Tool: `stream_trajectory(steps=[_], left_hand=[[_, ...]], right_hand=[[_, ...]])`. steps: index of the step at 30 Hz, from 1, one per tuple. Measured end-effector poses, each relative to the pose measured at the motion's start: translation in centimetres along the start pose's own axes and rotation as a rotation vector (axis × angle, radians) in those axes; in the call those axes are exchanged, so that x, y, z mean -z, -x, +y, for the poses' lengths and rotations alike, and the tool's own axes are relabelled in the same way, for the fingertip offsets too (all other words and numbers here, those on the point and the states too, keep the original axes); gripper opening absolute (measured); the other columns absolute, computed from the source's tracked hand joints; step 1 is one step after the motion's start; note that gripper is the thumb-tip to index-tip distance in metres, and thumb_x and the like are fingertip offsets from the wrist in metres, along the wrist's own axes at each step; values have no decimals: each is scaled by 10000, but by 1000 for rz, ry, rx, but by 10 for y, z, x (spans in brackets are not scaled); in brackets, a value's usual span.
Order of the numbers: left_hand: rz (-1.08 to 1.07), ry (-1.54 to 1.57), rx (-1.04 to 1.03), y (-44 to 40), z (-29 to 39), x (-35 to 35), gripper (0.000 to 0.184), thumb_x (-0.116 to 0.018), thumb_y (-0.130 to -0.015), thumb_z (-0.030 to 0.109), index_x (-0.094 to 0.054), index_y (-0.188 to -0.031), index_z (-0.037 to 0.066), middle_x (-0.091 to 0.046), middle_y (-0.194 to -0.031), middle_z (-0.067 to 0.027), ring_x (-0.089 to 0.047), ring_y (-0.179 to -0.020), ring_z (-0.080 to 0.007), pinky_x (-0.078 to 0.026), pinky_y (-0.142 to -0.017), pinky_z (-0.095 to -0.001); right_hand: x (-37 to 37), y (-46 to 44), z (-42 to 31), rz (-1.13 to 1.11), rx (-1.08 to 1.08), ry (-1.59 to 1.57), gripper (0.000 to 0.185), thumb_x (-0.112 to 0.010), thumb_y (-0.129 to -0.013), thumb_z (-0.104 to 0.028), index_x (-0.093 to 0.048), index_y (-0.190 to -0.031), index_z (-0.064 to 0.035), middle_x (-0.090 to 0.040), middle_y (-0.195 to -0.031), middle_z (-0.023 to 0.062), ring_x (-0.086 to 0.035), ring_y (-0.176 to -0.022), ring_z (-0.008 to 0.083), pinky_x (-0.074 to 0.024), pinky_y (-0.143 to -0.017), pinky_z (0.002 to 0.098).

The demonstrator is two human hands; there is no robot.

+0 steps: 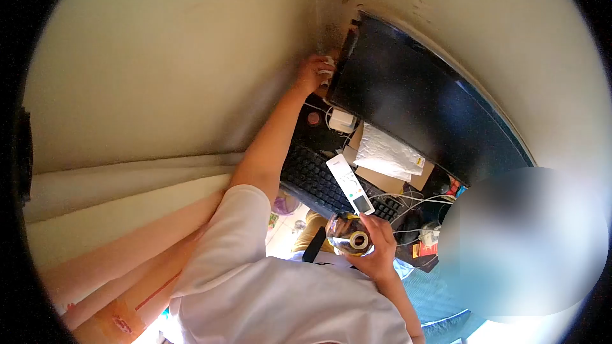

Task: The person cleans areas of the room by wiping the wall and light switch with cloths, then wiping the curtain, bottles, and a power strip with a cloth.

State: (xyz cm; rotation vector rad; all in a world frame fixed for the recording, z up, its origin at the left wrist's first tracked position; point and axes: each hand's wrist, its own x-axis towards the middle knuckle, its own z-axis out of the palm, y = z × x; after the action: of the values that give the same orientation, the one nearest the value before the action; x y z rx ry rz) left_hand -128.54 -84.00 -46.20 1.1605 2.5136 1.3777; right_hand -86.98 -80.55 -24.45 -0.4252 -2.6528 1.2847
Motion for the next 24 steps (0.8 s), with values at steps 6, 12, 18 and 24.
stream_trajectory(steps=[6,12,18,24], left_hand=[[80,-176,207,-8,-2,-5,375,-714,-744,-18,-685,-1085,134,-604,-1130,-145,-597,-1047,-323,-497,-866,-433],[255,-64,440,4,7,28,222,-638,-825,25,-686,-1032,87,-656,-1005,-147,-644,-926,-319,-506,-806,-417],[-75,-379,587,94,45,82,245,-679,-756,7,-694,-963,136,-619,-1013,-124,-612,-965,-352,-500,-818,-435],[-148,-411,302,142,37,77,129,-680,-746,49,-699,-864,99,-616,-1026,-128,-619,-969,-337,-506,-788,-425]], right_hand=[[2,8,2,18,-48,-26,758,-846,-502,-84,-597,-1215,-38,-611,-1094,156,-610,-971,309,-517,-841,385],[3,11,2,46,-52,-55,754,-835,-498,-61,-593,-1211,-22,-608,-1096,164,-608,-973,318,-517,-850,385],[7,4,4,57,15,-41,794,-862,-492,-104,-560,-1217,11,-592,-1103,178,-616,-969,293,-522,-835,367],[6,-24,-5,79,117,-46,785,-853,-492,-106,-560,-1212,1,-617,-1079,159,-606,-993,308,-483,-883,381]])
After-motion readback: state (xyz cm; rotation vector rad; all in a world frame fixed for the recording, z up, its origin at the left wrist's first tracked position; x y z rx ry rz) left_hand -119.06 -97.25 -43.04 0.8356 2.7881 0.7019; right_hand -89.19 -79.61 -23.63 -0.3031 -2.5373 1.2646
